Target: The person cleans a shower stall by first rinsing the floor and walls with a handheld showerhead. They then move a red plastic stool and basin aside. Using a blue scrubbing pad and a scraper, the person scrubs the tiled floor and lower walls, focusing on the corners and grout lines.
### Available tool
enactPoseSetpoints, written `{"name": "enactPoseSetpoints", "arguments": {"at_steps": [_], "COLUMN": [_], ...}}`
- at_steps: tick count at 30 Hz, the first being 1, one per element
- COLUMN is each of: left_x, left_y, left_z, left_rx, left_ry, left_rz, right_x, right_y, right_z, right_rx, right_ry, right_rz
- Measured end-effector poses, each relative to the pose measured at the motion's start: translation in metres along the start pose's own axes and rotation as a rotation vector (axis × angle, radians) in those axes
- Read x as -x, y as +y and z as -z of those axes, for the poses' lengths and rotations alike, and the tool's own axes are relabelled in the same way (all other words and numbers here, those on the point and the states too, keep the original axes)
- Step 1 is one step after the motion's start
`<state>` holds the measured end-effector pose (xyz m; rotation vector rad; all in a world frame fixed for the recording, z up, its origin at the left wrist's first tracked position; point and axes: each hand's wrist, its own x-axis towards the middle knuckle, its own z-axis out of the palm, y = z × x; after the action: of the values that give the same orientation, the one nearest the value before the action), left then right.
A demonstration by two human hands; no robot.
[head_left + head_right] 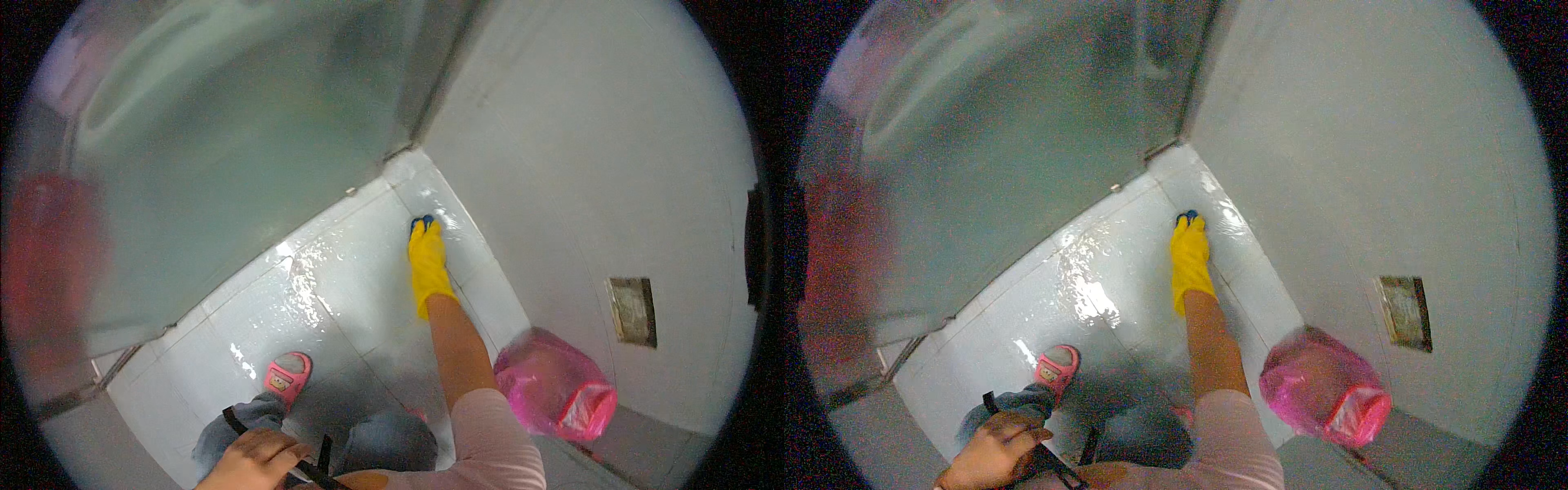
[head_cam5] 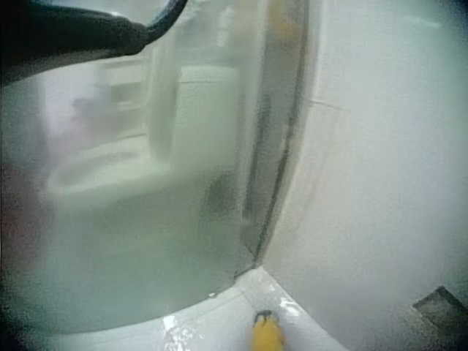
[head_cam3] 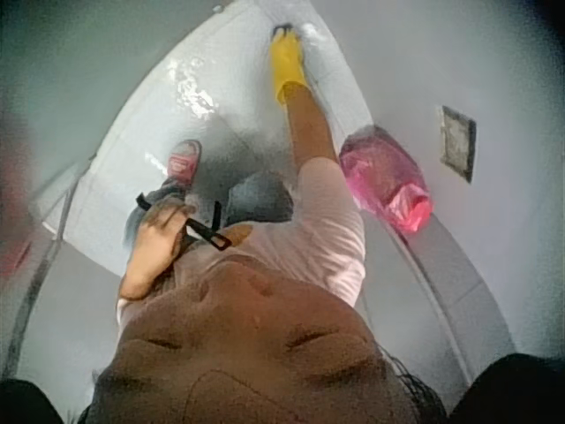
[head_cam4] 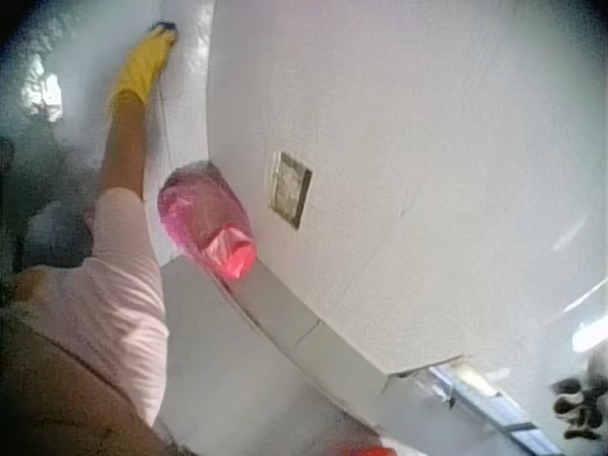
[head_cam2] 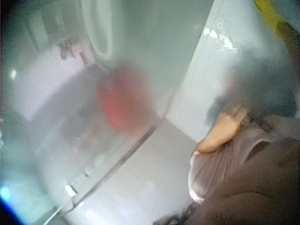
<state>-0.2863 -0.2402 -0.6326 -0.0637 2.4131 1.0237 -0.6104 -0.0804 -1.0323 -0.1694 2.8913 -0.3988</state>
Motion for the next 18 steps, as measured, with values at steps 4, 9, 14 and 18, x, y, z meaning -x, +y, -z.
{"name": "enactPoseSetpoints", "arguments": {"at_steps": [4, 9, 14, 18], "left_x": [0.019, 0.041, 0.037, -0.003], "left_y": [-0.004, 0.001, -0.044, -0.109], "left_z": [-0.005, -0.020, -0.025, -0.035], "left_rx": [0.041, 0.088, 0.137, 0.446], "left_ry": [0.066, 0.097, 0.306, 0.383], "left_rz": [0.095, 0.142, 0.016, 0.265], "right_x": [0.005, 0.122, 0.181, 0.184], "right_y": [-0.106, -0.175, -0.089, -0.027], "right_z": [-0.032, -0.064, -0.019, 0.008], "right_rx": [-0.296, -0.209, -0.308, -0.393], "right_ry": [0.052, -0.231, -0.567, -0.368], "right_rz": [0.168, 0.537, 0.583, 0.625]}}
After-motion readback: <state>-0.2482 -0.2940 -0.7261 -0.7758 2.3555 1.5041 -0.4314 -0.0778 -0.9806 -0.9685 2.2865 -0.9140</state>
